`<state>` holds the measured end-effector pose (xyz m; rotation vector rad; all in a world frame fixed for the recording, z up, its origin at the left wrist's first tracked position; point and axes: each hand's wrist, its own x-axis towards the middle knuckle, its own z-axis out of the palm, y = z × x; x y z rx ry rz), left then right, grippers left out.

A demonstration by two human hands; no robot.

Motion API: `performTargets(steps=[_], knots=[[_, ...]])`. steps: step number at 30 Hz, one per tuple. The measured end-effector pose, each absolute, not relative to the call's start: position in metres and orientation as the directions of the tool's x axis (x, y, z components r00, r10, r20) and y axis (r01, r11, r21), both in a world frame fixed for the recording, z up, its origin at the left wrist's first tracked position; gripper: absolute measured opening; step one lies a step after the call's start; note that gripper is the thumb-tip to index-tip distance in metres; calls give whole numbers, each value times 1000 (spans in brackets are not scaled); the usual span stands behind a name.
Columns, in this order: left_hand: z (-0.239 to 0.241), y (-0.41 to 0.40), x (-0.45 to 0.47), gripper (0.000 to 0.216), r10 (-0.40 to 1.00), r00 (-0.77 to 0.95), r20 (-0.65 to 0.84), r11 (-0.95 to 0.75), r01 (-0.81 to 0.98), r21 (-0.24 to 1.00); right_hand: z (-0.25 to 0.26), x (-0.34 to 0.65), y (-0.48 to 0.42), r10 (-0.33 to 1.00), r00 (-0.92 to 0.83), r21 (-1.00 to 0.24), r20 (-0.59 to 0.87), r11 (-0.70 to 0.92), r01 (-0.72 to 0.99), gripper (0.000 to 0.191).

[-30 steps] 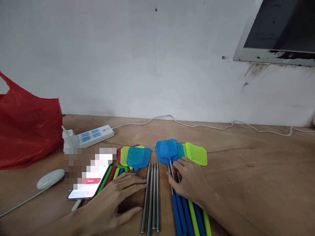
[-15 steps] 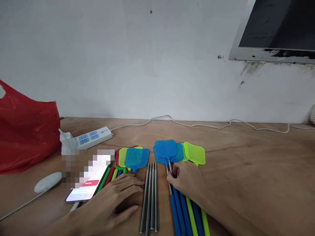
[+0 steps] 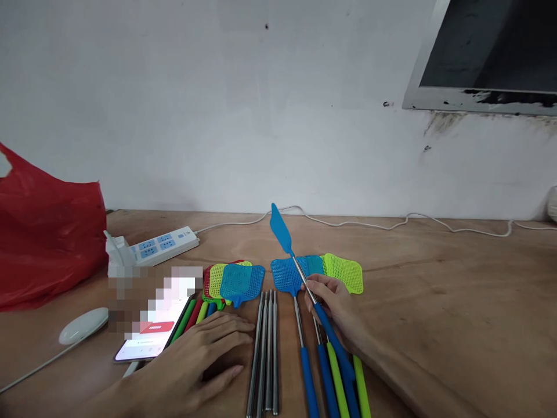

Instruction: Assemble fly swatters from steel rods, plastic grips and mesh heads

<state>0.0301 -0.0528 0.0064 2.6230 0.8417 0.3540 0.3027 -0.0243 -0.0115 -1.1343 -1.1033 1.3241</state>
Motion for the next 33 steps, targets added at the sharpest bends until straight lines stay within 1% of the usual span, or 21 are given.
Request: performTargets(steps=[4,8,12,16,19,23,26,28,31,33], knots=[[6,-52,30,28,594,795,124,-761,506,406,-10,300,-26,993,-67,-957,-94,-109,-270,31],[6,-52,31,27,594,797,106,-761,515,395,-13,298,-28,983,-117,-944,-143,-171,-283,32],[7,-52,32,25,586,800,125,-766,498,405,-14,294,-31,986,-122,-929,-110,-146,-340,33],[5,-51,30,15,573,789,223,-790,460,405,-10,291,-33,991,-105,-919,-80,-114,-377,31],[3,-51,28,17,581,750,317,-796,444,411,-7,290,-35,992,-91,-904,-89,-119,-411,34],[2,-52,26,17,611,708,354,-779,456,430,-7,288,-37,991,-88,-875,-101,-131,-467,30],[3,-53,27,18,634,691,347,-757,460,464,-7,287,-38,992,-89,-856,-92,-125,-501,27],[4,-53,28,20,666,673,321,-722,474,504,-6,286,-39,989,-81,-835,-123,-147,-530,28],[4,-53,29,23,720,638,273,-652,489,579,-5,285,-38,982,-63,-802,-176,-180,-570,30],[3,-54,31,27,756,619,211,-585,495,642,-5,285,-38,979,-65,-790,-191,-193,-582,31]])
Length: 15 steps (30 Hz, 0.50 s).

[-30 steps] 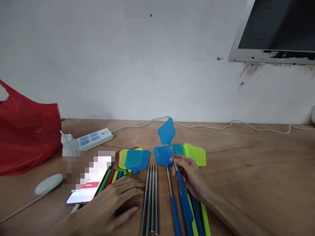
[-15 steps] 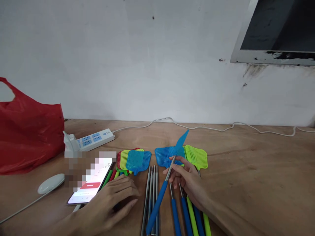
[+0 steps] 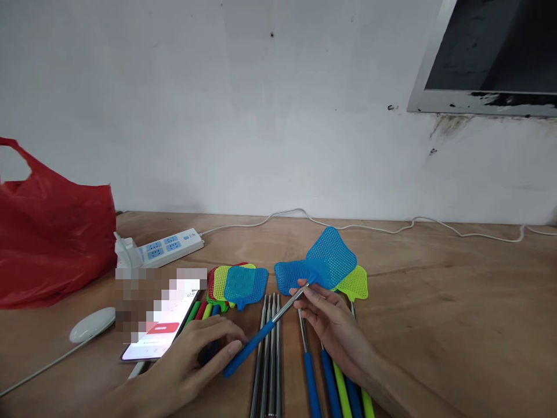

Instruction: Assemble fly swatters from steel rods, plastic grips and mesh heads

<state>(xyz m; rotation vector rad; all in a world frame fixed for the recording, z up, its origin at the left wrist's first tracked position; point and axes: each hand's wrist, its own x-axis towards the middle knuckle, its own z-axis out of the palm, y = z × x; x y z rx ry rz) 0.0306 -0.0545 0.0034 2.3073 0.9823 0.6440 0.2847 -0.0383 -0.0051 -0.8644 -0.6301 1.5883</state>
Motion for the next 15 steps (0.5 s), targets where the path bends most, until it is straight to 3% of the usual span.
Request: performTargets(steps=[5,15], knots=[[1,-58,32,26,807,585,84,-465,540,702,-9,284,-40,980,-109,-783,-166,-199,-589,26],[-3,-58,34,10,810,569,144,-535,614,581,-9,279,-47,983,-128,-783,-130,-181,-595,22]])
